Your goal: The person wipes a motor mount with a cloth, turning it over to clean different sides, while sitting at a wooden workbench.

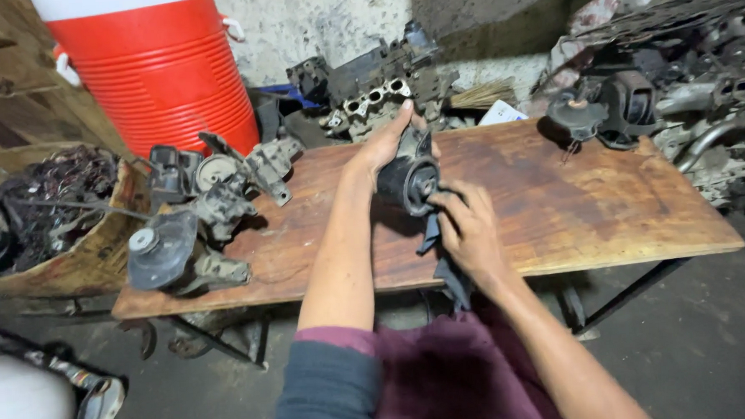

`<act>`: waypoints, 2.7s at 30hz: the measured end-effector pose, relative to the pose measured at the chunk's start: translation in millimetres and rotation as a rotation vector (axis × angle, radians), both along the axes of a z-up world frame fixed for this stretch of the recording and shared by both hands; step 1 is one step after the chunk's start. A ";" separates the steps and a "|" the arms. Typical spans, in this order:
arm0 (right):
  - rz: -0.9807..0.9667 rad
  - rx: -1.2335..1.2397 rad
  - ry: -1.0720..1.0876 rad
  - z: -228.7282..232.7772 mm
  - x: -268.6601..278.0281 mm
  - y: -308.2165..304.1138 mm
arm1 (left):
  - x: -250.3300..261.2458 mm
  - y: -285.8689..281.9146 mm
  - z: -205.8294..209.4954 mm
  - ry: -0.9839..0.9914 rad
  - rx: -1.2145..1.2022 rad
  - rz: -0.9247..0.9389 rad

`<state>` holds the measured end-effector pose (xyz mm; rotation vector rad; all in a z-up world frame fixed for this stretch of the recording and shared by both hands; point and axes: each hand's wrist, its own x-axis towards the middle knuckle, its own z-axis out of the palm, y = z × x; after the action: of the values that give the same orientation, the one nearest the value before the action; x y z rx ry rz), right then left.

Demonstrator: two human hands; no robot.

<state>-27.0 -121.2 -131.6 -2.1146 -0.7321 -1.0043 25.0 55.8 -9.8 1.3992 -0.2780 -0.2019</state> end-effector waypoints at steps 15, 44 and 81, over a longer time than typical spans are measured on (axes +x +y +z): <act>0.002 -0.005 -0.068 0.1 -8.7 15.7 | 1.2 0.0 -1.8 0.046 -0.062 0.073; -0.062 0.945 0.342 67.4 3.5 -14.9 | -3.2 -44.8 -21.1 0.021 0.073 0.328; -0.084 -0.120 0.304 52.6 -26.1 -18.7 | 14.4 -62.3 -89.0 -0.037 -0.131 0.428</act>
<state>-53.1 -139.9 -79.0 -2.3506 -0.5673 -0.6718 39.5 -6.5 -98.8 1.3007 -0.0174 0.1920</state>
